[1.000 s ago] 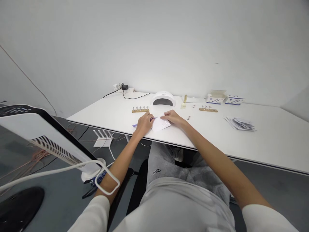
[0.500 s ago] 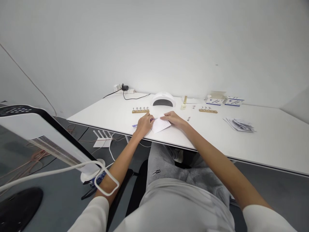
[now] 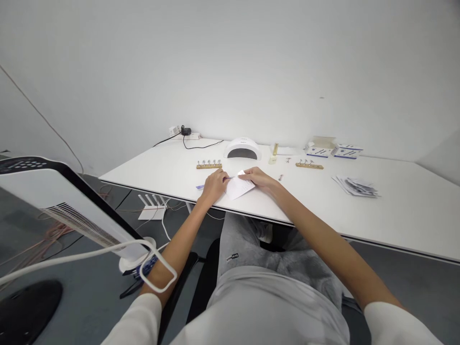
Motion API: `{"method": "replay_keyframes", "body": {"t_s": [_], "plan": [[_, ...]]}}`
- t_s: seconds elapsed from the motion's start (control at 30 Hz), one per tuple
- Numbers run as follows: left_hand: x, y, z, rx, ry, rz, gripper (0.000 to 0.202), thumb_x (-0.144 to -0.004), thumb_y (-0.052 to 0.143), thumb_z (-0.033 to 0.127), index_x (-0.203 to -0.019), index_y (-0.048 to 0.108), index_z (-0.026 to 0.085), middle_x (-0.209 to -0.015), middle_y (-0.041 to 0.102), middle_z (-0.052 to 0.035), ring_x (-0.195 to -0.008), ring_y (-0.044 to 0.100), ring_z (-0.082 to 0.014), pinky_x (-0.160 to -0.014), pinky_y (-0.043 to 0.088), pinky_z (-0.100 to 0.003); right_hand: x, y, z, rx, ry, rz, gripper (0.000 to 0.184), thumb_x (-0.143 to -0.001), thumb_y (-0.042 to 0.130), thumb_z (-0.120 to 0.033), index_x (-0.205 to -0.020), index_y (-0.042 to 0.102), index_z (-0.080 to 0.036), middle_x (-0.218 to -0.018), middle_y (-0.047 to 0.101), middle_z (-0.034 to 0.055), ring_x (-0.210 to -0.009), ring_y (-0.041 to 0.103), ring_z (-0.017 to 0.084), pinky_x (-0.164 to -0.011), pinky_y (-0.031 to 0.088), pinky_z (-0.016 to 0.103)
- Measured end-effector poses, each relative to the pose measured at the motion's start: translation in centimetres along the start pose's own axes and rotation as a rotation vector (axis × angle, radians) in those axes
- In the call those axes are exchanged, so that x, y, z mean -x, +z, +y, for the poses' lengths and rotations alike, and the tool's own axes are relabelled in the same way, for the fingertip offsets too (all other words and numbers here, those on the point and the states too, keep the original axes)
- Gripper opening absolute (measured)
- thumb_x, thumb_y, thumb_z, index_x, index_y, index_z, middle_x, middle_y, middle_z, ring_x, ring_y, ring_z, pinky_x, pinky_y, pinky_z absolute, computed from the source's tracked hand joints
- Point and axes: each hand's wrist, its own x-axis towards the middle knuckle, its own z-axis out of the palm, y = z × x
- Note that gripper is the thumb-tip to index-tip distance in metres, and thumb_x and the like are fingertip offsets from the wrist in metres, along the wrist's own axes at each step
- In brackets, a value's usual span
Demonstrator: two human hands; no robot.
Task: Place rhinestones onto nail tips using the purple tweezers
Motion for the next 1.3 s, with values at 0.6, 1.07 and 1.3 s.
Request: {"method": "replay_keyframes", "body": {"t_s": [0.6, 1.07, 1.3], "plan": [[0.04, -0.07, 0.05, 0.02, 0.003, -0.013, 0.012, -0.086, 0.056, 0.019, -0.08, 0.067, 0.018, -0.092, 0.064, -0.0061, -0.085, 0.06, -0.0203, -0.076, 0.046, -0.031, 0.03, -0.23, -0.01, 0.02, -0.004, -0.019, 0.018, -0.067, 0.077, -0.026, -0.071, 0.068, -0.011, -0.065, 0.064, 0.0033, -0.057, 0.052, 0.01, -0.05, 0.035, 0.022], [0.01, -0.12, 0.11, 0.014, 0.008, -0.019, 0.012, -0.085, 0.057, 0.02, -0.08, 0.068, 0.018, -0.092, 0.064, -0.0063, -0.085, 0.06, -0.0203, -0.075, 0.045, -0.031, -0.04, -0.28, 0.0, 0.058, -0.006, -0.02, 0.021, -0.065, 0.076, -0.029, -0.067, 0.065, -0.011, -0.059, 0.059, 0.0007, -0.053, 0.047, 0.009, -0.048, 0.03, 0.023], [-0.02, -0.2, 0.2, 0.005, 0.006, -0.019, 0.013, -0.086, 0.057, 0.02, -0.08, 0.068, 0.018, -0.092, 0.064, -0.0066, -0.085, 0.06, -0.0205, -0.074, 0.045, -0.03, -0.03, -0.15, -0.12, 0.049, 0.008, -0.003, 0.018, -0.066, 0.076, -0.026, -0.065, 0.065, -0.012, -0.06, 0.06, 0.0022, -0.053, 0.048, 0.01, -0.048, 0.031, 0.023]]}}
